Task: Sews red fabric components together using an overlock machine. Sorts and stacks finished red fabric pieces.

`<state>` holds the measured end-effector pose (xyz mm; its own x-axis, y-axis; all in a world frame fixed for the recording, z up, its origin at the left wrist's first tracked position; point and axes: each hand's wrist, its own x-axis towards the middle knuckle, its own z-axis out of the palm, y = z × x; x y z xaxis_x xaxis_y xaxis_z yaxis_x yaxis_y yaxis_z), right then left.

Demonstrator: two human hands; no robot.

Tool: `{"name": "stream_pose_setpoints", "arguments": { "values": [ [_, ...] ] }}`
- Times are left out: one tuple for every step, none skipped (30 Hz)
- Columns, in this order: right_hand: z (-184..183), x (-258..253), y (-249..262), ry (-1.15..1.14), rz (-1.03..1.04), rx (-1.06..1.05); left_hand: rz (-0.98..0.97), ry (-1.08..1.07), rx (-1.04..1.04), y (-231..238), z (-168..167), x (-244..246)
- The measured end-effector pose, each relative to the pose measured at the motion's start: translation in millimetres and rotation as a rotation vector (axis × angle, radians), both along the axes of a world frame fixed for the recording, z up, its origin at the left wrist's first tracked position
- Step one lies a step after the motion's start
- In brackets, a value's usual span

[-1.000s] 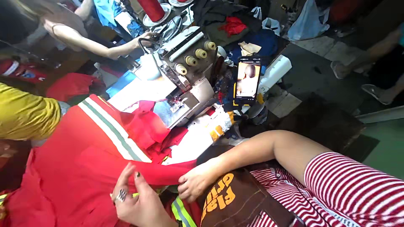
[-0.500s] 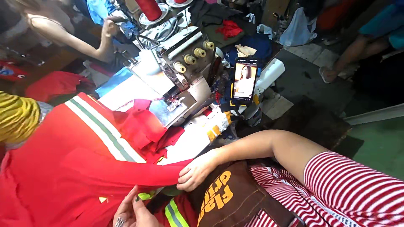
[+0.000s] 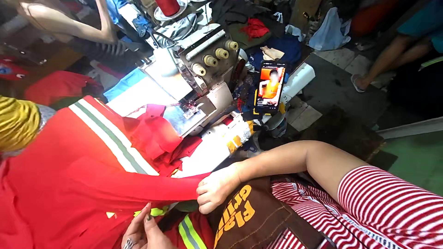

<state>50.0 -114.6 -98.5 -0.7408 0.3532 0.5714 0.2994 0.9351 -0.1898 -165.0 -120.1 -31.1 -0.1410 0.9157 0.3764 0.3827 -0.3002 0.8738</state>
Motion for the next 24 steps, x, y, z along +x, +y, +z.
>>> {"name": "stream_pose_setpoints", "arguments": {
  "values": [
    [5.2, -1.2, -2.3, -0.01, -0.012, -0.011, -0.002, 0.0, 0.001, 0.1, 0.1, 1.0],
    [10.4, -2.4, -4.4, -0.023, -0.02, -0.024, 0.0, -0.007, 0.003, 0.2, 0.6, 2.5],
    [15.0, -3.3, -5.9, -0.039, -0.023, -0.044, 0.0, -0.011, 0.006, 0.3, 1.2, 3.6],
    [18.7, -3.6, -6.9, -0.06, -0.021, -0.07, -0.002, -0.015, 0.01, 0.1, 2.0, 4.5],
    [20.9, -3.4, -7.4, -0.084, -0.019, -0.093, -0.006, -0.016, 0.012, -0.4, 3.3, 5.3],
    [21.4, -2.7, -7.2, -0.108, -0.015, -0.117, -0.009, -0.016, 0.011, -1.0, 4.3, 5.6],
    [21.2, -1.7, -6.6, -0.128, -0.007, -0.143, -0.009, -0.013, 0.011, -1.6, 4.7, 5.5],
    [21.6, 0.1, -6.0, -0.155, 0.005, -0.175, -0.008, -0.011, 0.009, -2.1, 5.4, 5.4],
    [22.3, 1.9, -5.2, -0.181, 0.015, -0.206, -0.005, -0.008, 0.005, -2.8, 5.9, 5.6],
    [23.1, 3.0, -4.8, -0.202, 0.022, -0.235, -0.005, -0.004, 0.005, -3.5, 6.0, 5.0],
    [23.2, 3.4, -4.4, -0.208, 0.025, -0.251, -0.009, -0.001, 0.004, -4.1, 6.1, 4.5],
    [22.0, 3.0, -3.6, -0.197, 0.02, -0.245, -0.017, -0.002, 0.004, -4.9, 6.4, 3.8],
    [21.4, 2.6, -2.6, -0.177, 0.009, -0.228, -0.022, -0.002, 0.008, -5.1, 6.3, 3.1],
    [22.4, 2.6, -1.5, -0.156, 0.001, -0.217, -0.029, -0.004, 0.013, -5.2, 5.8, 2.1],
    [25.0, 3.1, -0.5, -0.14, -0.001, -0.216, -0.034, -0.005, 0.018, -5.3, 5.1, 1.0],
    [28.2, 3.6, 0.1, -0.129, -0.004, -0.225, -0.037, -0.004, 0.026, -5.2, 4.2, -0.4],
    [31.6, 4.0, 0.2, -0.118, -0.005, -0.244, -0.035, -0.006, 0.031, -5.4, 3.5, -1.2],
    [34.6, 4.2, 0.3, -0.101, -0.007, -0.254, -0.034, -0.006, 0.035, -5.9, 3.4, -1.5],
    [36.7, 4.4, 0.5, -0.089, -0.01, -0.256, -0.035, -0.002, 0.04, -6.5, 3.2, -2.2],
    [37.2, 4.7, 0.9, -0.082, -0.015, -0.254, -0.036, 0.006, 0.046, -7.2, 3.2, -2.8],
    [37.4, 5.3, 1.4, -0.08, -0.021, -0.25, -0.037, 0.009, 0.05, -7.8, 2.9, -3.3],
    [36.8, 6.0, 1.9, -0.081, -0.03, -0.241, -0.038, 0.01, 0.05, -8.3, 3.0, -3.8],
    [35.0, 6.4, 2.7, -0.084, -0.039, -0.231, -0.036, 0.006, 0.052, -8.8, 3.3, -3.6],
    [33.1, 6.4, 3.5, -0.095, -0.046, -0.228, -0.033, -0.001, 0.051, -9.5, 4.1, -3.0]
  ]
}}
